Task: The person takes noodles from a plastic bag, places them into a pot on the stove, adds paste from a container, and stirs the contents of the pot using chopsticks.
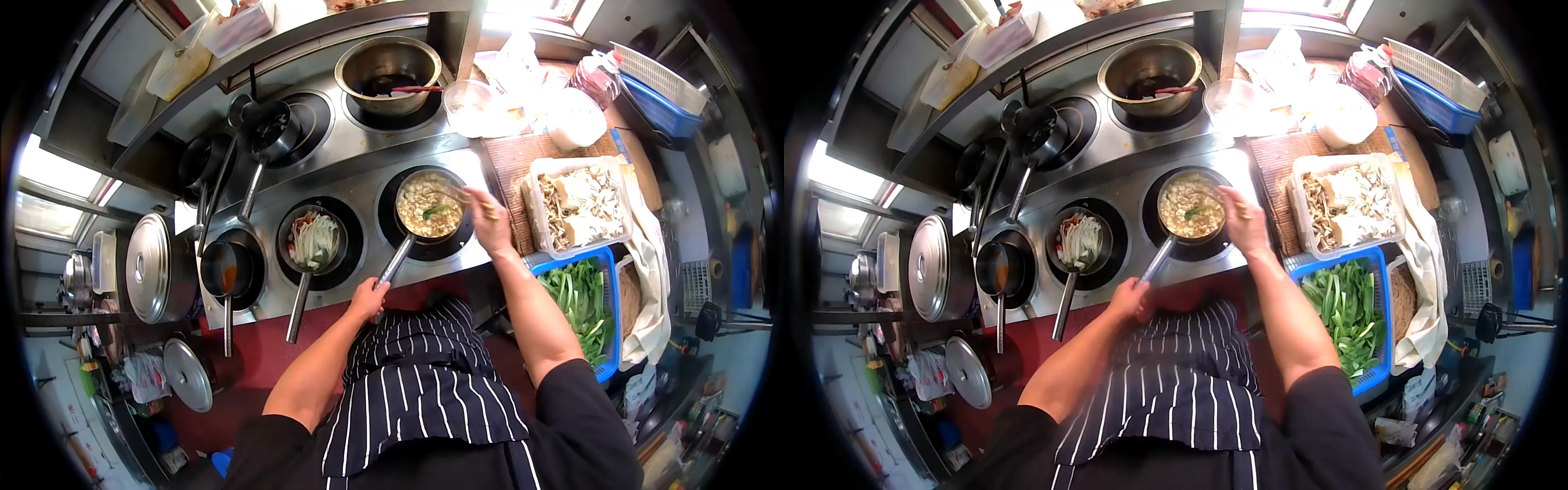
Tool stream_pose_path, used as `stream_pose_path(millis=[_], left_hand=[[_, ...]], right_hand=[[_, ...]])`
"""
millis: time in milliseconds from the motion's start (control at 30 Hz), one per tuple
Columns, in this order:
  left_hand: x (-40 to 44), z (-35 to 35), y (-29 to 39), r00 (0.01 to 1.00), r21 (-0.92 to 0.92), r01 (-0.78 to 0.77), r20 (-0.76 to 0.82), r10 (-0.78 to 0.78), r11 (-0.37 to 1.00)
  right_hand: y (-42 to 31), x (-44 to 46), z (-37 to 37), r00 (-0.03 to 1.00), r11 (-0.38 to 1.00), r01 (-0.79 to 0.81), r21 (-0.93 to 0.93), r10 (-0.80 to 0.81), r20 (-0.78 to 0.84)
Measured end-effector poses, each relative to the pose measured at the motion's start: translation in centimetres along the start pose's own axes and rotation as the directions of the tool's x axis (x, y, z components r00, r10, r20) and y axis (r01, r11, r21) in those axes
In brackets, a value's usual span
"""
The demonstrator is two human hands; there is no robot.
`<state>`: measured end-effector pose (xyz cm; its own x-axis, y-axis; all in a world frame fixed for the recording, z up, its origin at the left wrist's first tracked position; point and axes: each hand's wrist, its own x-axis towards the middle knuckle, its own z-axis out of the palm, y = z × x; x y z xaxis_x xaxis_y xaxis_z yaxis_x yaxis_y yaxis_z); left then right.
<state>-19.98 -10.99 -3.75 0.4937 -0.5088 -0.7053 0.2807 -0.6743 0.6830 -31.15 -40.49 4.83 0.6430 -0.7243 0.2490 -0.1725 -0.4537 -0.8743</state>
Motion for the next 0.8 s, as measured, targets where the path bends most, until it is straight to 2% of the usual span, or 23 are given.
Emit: stream_pose_path(millis=[100, 133, 233, 267, 367, 467, 567, 633, 700, 767, 800], left_hand=[[-0.2, 0.6, -0.1, 0.998, -0.059, 0.051, 0.025, -0.049, 0.997], [-0.2, 0.7, -0.2, 0.996, -0.079, 0.076, 0.049, -0.072, 0.994], [0.0, 1.0, -0.5, 0.997, -0.057, 0.059, 0.061, -0.055, 0.997], [0.0, 0.9, -0.5, 0.997, -0.055, 0.059, 0.061, -0.055, 0.997], [-0.3, 0.8, -0.3, 0.996, -0.057, 0.065, 0.069, -0.061, 0.996], [-0.5, 0.8, 0.1, 0.995, -0.071, 0.08, 0.073, -0.074, 0.994], [-0.5, 0.9, 0.3, 0.993, -0.081, 0.085, 0.084, -0.078, 0.993], [-0.2, 0.8, -0.1, 0.992, -0.065, 0.082, 0.098, -0.076, 0.994], [0.1, 0.7, -0.4, 0.992, -0.052, 0.076, 0.105, -0.07, 0.996], [0.1, 0.5, -0.5, 0.991, -0.047, 0.069, 0.115, -0.063, 0.997], [0.2, 0.5, -0.6, 0.991, -0.058, 0.072, 0.12, -0.065, 0.996]], right_hand=[[0.9, -1.6, -3.5, 0.994, 0.996, -0.086, 0.025, 0.088, -0.066], [1.4, -2.6, -3.4, 0.995, 0.996, -0.071, 0.057, 0.075, -0.06], [1.3, -5.0, -0.9, 0.984, 0.97, -0.179, 0.163, 0.178, 0.025], [0.4, -5.4, -0.4, 0.972, 0.922, -0.234, 0.309, 0.227, 0.058], [-0.3, -5.9, -1.6, 0.954, 0.921, -0.275, 0.274, 0.225, 0.2], [0.3, -5.5, -4.2, 0.941, 0.878, -0.337, 0.34, 0.315, 0.119], [-2.1, -4.7, -1.7, 0.959, 0.9, -0.281, 0.334, 0.246, 0.144], [-2.2, -3.7, 1.8, 0.982, 0.943, -0.131, 0.304, 0.082, 0.171], [-1.6, -2.1, 3.5, 0.988, 0.995, -0.007, 0.1, -0.009, 0.156], [0.7, -0.8, 3.6, 0.999, 0.996, 0.042, 0.083, -0.041, -0.021], [-0.4, -0.5, 1.8, 0.993, 0.992, -0.112, 0.053, 0.115, -0.039]])
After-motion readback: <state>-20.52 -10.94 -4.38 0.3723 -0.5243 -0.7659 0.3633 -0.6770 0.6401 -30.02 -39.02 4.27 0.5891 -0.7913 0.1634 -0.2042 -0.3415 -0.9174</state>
